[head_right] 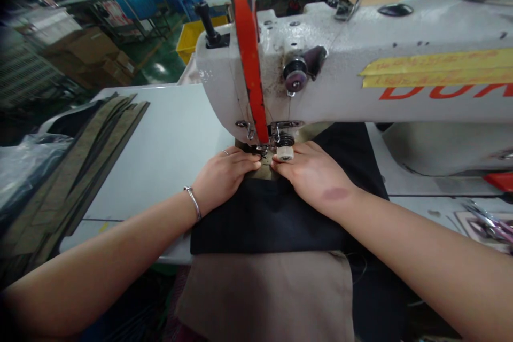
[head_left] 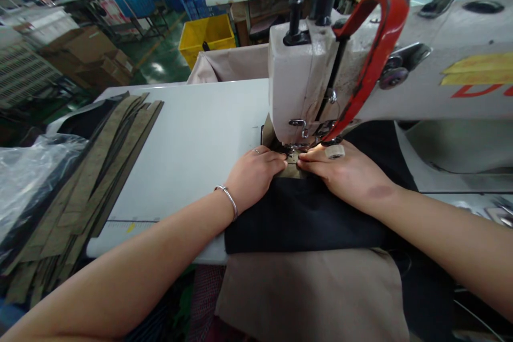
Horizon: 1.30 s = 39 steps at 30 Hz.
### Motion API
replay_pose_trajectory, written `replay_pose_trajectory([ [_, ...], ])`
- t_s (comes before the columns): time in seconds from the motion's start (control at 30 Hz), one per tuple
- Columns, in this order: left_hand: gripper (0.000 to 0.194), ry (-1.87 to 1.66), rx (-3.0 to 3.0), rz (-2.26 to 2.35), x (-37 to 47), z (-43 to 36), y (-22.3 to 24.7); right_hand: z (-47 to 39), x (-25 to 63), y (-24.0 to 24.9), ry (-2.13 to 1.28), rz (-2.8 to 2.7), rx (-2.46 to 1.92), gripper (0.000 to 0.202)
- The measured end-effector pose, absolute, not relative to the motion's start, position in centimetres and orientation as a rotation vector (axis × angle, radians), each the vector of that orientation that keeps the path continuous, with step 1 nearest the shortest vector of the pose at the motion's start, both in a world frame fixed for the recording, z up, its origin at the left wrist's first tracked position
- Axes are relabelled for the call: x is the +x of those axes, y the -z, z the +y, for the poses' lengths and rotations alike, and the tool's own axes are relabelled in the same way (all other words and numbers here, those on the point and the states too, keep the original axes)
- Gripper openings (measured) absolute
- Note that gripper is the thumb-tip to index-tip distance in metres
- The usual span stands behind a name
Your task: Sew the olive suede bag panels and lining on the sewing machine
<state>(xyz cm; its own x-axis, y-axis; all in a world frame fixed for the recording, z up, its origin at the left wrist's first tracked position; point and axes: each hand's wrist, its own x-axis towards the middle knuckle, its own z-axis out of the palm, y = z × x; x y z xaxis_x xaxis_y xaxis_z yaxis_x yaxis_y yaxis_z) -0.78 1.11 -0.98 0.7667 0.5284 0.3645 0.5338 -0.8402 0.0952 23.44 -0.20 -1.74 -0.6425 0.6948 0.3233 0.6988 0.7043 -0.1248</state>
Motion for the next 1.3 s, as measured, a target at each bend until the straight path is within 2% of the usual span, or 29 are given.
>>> replay_pose_trajectory([
  [0.17,0.025,0.537,-2.966,-0.936,-0.5,1.1,0.9,0.0,23.4,1.8,0.119,-2.627,-1.117,0.024],
  [0.37,0.021,0.551,-2.891,-1.208,0.2,1.2,0.6,-0.6,23.2,0.9,0.196,-2.625,-1.159,0.027],
  [0.43,0.016,0.548,-2.877,-1.182,0.3,1.3,0.5,-0.8,23.2,0.8,0.194,-2.595,-1.146,0.027],
  [0.67,0.021,0.284,-2.845,-0.897,-0.2,1.5,0.1,-1.0,23.2,0.9,0.218,-2.569,-1.154,0.026],
  [0.8,0.021,0.390,-2.883,-0.780,-0.7,1.5,0.4,-1.1,23.1,0.8,0.225,-2.588,-1.156,0.032],
  [0.93,0.022,0.517,-2.872,-0.743,-1.1,1.4,0.7,-1.2,23.0,0.7,0.258,-2.591,-1.165,0.030],
  [1.3,0.019,0.483,-2.874,-0.837,-0.6,1.4,0.7,-0.9,23.0,1.0,0.207,-2.581,-1.160,0.025],
])
